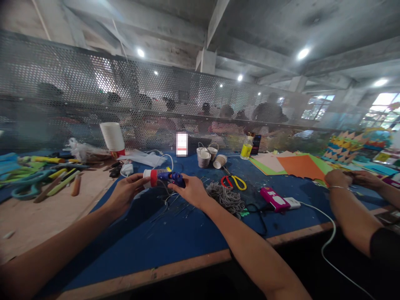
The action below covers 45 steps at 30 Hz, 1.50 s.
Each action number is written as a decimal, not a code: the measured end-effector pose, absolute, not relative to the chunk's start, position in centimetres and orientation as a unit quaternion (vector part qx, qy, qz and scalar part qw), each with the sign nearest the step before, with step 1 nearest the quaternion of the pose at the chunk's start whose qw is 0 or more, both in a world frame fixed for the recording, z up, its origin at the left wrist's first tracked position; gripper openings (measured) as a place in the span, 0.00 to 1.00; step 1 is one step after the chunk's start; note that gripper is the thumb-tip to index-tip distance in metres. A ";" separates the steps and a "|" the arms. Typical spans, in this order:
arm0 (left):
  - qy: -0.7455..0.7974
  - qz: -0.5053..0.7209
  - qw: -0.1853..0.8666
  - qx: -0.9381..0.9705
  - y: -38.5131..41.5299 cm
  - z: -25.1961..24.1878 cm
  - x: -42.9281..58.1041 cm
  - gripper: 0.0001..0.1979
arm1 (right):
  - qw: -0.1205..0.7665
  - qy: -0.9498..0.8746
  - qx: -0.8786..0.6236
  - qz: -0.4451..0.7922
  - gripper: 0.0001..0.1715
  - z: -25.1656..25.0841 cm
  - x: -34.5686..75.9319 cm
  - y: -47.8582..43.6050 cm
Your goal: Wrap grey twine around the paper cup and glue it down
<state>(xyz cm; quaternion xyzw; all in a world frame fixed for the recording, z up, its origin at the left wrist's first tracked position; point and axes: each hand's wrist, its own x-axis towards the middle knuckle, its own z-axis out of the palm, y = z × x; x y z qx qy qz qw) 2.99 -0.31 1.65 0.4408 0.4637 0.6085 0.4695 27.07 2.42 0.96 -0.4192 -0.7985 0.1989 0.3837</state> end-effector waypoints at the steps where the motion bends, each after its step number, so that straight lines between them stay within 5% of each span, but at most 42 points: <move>1: 0.463 0.609 0.467 0.443 -0.3 1.7 3.0 0.16 | 0.382 -0.800 -0.419 0.196 0.24 0.9 27.1 2.5; 45: 0.459 0.615 0.472 0.434 0.3 1.1 2.5 0.19 | 0.329 -0.824 -0.446 0.120 0.21 0.8 27.2 2.5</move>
